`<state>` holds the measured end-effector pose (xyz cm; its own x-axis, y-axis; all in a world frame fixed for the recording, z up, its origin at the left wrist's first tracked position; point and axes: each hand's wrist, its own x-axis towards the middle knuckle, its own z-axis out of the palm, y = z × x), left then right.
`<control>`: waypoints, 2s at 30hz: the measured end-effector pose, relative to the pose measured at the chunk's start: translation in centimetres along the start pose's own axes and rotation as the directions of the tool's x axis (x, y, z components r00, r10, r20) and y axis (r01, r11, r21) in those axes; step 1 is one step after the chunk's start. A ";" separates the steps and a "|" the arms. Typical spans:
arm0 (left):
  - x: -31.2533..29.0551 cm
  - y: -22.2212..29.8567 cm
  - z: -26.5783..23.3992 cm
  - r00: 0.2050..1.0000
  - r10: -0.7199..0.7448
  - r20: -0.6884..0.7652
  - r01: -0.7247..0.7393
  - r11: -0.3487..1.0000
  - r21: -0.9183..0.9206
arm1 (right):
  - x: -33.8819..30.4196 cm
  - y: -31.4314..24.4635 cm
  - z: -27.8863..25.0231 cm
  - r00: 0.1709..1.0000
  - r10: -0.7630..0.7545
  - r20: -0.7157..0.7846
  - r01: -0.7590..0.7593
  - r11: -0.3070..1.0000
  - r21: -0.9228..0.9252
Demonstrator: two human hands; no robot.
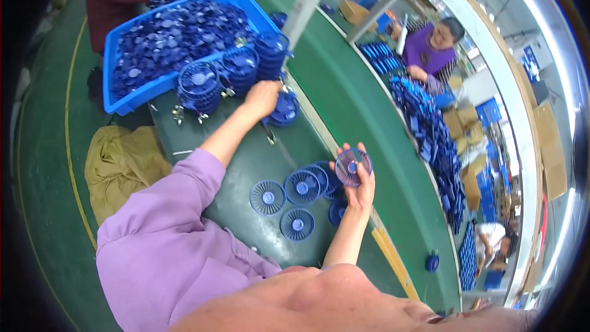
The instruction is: The person assembles portable fans by picking up fan bodies and grilles, pressing the grilles onto the fan bodies by hand, and setting the assembled fans onto the conveyor belt.
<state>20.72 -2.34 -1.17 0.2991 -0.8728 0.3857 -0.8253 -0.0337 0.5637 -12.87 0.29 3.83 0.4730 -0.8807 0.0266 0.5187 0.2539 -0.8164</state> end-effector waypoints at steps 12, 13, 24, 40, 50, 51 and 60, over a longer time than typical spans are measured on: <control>-2.3 10.1 2.2 0.963 0.079 0.259 0.243 0.177 -0.954 | 1.2 0.5 7.5 0.866 -0.488 -0.109 0.376 0.779 -0.501; -2.5 11.6 1.8 0.863 0.134 0.487 0.502 -0.123 -0.856 | 1.2 0.7 7.1 0.814 -0.573 -0.095 0.401 0.672 -0.622; -4.8 14.0 4.9 0.679 0.383 0.627 0.715 -0.542 -0.442 | 0.9 0.7 5.0 0.800 -0.490 0.347 0.264 -0.233 -0.936; -7.7 17.7 2.2 0.993 0.024 -0.113 -0.114 0.329 -0.937 | 2.1 4.8 4.8 0.850 -0.518 0.096 0.423 0.563 -0.710; -2.7 11.1 -0.6 0.928 0.370 -0.055 -0.357 0.832 -0.424 | 1.5 -0.5 -7.5 0.610 -0.792 -0.035 -0.076 -0.015 -0.997; -1.3 10.0 -2.3 0.917 0.383 -0.115 -0.397 0.834 -0.384 | 0.8 -1.2 -8.5 0.578 -0.816 -0.009 -0.207 -0.137 -0.969; 0.9 3.6 -4.5 0.937 0.345 0.048 -0.344 0.939 -0.023 | 0.9 0.8 0.2 0.949 -0.237 0.208 0.198 -0.066 -0.978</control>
<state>20.17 -1.03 4.54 -0.0272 -0.8533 0.5207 -0.8667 0.2797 0.4130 -11.86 -0.20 3.34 0.4744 -0.8124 0.3390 -0.6366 -0.5826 -0.5053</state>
